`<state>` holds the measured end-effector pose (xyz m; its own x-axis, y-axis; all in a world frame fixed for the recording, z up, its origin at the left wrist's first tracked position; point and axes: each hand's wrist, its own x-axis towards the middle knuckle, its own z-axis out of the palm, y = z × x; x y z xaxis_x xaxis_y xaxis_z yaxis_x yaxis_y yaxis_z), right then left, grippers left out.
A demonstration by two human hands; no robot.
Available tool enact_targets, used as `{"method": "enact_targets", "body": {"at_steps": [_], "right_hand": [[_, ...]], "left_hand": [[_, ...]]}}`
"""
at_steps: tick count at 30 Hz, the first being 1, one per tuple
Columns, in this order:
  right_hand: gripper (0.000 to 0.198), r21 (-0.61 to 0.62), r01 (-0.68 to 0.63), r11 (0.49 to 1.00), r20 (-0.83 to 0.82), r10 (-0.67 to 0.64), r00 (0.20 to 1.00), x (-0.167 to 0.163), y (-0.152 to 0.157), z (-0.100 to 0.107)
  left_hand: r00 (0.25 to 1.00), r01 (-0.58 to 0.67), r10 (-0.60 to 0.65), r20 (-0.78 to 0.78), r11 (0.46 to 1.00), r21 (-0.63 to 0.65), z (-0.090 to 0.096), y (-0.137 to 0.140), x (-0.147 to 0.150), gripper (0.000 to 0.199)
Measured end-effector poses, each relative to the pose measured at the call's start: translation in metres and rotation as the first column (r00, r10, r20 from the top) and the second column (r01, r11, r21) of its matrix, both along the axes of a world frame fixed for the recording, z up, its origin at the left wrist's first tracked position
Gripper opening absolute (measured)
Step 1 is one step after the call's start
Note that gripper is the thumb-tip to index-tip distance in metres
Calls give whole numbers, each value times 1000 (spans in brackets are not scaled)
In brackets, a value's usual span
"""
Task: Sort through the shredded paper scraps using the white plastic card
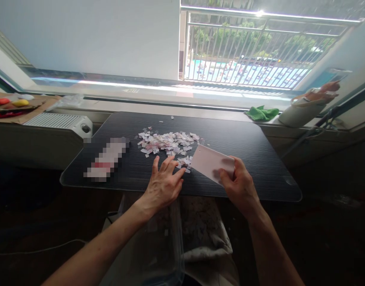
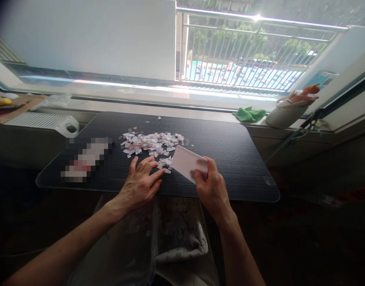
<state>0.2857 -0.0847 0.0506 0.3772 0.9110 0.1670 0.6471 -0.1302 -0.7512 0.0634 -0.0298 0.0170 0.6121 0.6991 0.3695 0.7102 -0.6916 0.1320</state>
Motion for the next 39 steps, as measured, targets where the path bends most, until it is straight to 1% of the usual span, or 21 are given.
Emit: {"method": "enact_targets", "body": {"at_steps": [3, 5, 9, 12, 14, 17, 19, 22, 24, 26, 29, 32, 34, 36, 39], "right_hand": [[41, -53, -50, 997, 17, 51, 999, 6, -7, 4], [39, -73, -52, 996, 27, 54, 998, 13, -12, 7], [38, -48, -18, 999, 45, 20, 999, 18, -16, 5], [38, -51, -39, 998, 23, 40, 999, 17, -14, 1], [38, -65, -43, 997, 16, 44, 999, 17, -13, 0], [38, -60, -4, 998, 41, 7, 999, 19, -13, 0], [37, -38, 9, 999, 40, -7, 999, 18, -13, 0], [37, -28, -31, 999, 9, 31, 999, 14, -12, 1], [37, -51, -55, 997, 13, 56, 998, 12, -14, 3], [35, -74, -46, 996, 41, 49, 998, 12, -17, 7], [33, -57, -9, 998, 58, 12, 998, 10, -19, 11], [34, -30, -59, 998, 3, 60, 998, 2, -13, 7], [34, -39, -119, 992, -39, 117, 992, -4, -7, 3], [34, -65, -143, 988, -45, 140, 989, -5, -6, 1], [32, -98, -93, 991, -13, 92, 996, 6, -13, 4]], "left_hand": [[1000, 12, -12, -15, 1000, -14, -1, -1, 1, 29], [1000, 9, -9, -12, 1000, -14, -1, -5, -2, 27], [1000, -9, 9, -2, 1000, -8, 0, -10, -3, 28], [1000, -17, 17, 1, 1000, -24, -4, -6, 3, 33], [1000, -10, 10, -3, 999, -46, -6, -3, 9, 35], [1000, 10, -11, -18, 998, -55, -6, -5, 12, 32], [999, 35, -36, -23, 999, -41, -4, -10, 10, 31], [998, 56, -56, -10, 998, -16, 1, -17, 1, 32], [1000, 20, -20, 21, 1000, 1, 2, -15, -7, 33], [996, -51, 50, 67, 999, 17, 3, -9, -15, 32], [976, -168, 161, 147, 985, 38, 0, 6, -26, 30], [944, -259, 246, 220, 965, 31, -7, 18, -32, 28], [928, -291, 278, 248, 956, 19, -13, 22, -34, 28], [922, -302, 290, 256, 953, 12, -19, 22, -35, 27], [918, -306, 296, 265, 952, -4, -25, 21, -35, 28]]}}
